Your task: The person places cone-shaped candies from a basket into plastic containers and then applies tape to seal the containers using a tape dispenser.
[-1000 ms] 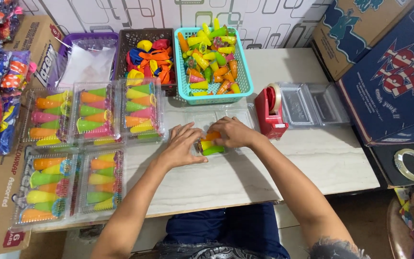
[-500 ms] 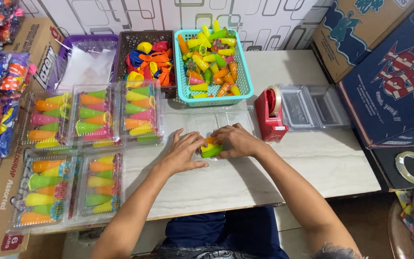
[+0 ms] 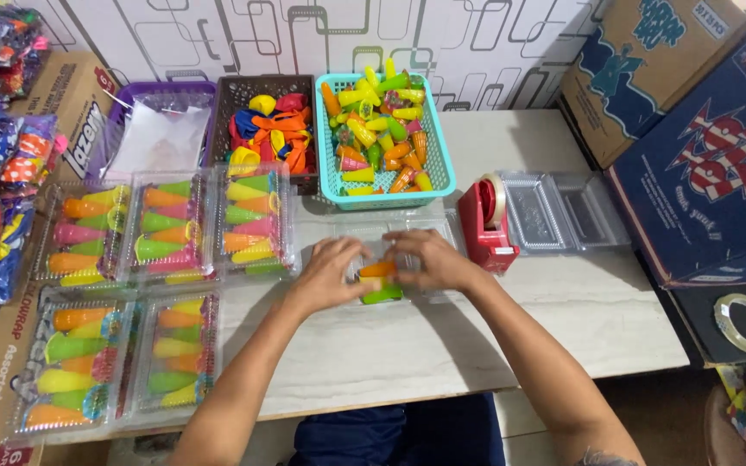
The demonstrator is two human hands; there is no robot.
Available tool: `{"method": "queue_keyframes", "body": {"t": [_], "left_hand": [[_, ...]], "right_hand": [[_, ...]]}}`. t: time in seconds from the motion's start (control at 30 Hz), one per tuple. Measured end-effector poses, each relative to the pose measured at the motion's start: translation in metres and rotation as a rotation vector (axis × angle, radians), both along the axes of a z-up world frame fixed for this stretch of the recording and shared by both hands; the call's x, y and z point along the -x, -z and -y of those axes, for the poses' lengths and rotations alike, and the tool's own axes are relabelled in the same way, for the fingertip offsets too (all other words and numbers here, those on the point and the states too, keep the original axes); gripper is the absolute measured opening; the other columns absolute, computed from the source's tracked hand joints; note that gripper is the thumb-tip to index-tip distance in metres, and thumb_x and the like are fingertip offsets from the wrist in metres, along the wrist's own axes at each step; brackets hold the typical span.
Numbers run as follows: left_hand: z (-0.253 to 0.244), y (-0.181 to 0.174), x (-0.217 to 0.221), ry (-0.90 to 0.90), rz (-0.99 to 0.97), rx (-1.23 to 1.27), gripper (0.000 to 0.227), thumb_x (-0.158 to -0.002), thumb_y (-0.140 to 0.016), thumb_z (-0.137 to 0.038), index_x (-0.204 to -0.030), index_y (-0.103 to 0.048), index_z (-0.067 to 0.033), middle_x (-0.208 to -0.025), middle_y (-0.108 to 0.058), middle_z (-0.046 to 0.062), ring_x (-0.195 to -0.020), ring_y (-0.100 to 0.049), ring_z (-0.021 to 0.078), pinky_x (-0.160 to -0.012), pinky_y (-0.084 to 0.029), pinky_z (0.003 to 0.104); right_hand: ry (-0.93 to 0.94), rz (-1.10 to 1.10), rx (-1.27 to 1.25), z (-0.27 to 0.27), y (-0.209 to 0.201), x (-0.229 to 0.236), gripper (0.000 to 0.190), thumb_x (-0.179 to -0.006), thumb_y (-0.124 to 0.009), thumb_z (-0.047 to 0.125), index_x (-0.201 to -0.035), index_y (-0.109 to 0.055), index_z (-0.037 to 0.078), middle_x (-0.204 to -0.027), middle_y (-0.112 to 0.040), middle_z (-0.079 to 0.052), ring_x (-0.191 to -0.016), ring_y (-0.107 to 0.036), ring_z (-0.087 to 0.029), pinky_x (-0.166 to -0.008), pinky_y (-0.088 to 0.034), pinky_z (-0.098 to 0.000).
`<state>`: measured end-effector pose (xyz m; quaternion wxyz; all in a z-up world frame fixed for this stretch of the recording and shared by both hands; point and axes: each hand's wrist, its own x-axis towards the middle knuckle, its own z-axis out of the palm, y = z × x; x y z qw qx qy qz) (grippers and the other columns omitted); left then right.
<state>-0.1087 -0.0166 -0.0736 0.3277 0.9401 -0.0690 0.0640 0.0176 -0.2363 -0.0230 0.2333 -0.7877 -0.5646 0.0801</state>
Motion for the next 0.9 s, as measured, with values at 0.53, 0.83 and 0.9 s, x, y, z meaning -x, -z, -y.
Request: {"method": "queue_keyframes", "body": {"t": [0.53,0.83,0.9], "left_hand": [[-0.049,0.019,-0.204,-0.28,-0.168,-0.025,0.015,-0.087,-0.072,-0.021,-0.1,-0.079,-0.0249,-0.105,-0.076,0.004,-0.111,-0.07,0.0315,-0.099,-0.052,0.051],[-0.034,0.01,-0.228,-0.25,-0.496,-0.079,0.036,-0.084,-0.066,-0.007,-0.117,-0.08,-0.0115,-0.115,-0.074,0.021,-0.117,-0.066,0.0448,-0.1,-0.05,0.06],[-0.035,0.01,-0.232,-0.212,-0.527,-0.098,0.041,-0.083,-0.066,-0.003,-0.121,-0.078,-0.0103,-0.12,-0.072,0.024,-0.119,-0.065,0.0446,-0.101,-0.051,0.057]], "right_hand": [[0.595,-0.026,-0.036,-0.069,0.068,-0.159,0.021,-0.099,-0.062,0.014,-0.111,-0.076,0.025,-0.108,-0.076,0.002,-0.108,-0.072,-0.022,-0.098,-0.055,-0.0398],[0.545,0.023,-0.127,-0.068,0.063,-0.148,0.019,-0.099,-0.061,0.007,-0.102,-0.078,0.012,-0.1,-0.078,-0.007,-0.102,-0.073,-0.031,-0.094,-0.057,-0.0471],[0.53,0.032,-0.113,-0.066,0.064,-0.148,0.018,-0.099,-0.06,0.008,-0.101,-0.077,0.013,-0.101,-0.078,-0.006,-0.103,-0.073,-0.032,-0.094,-0.057,-0.0486]]}}
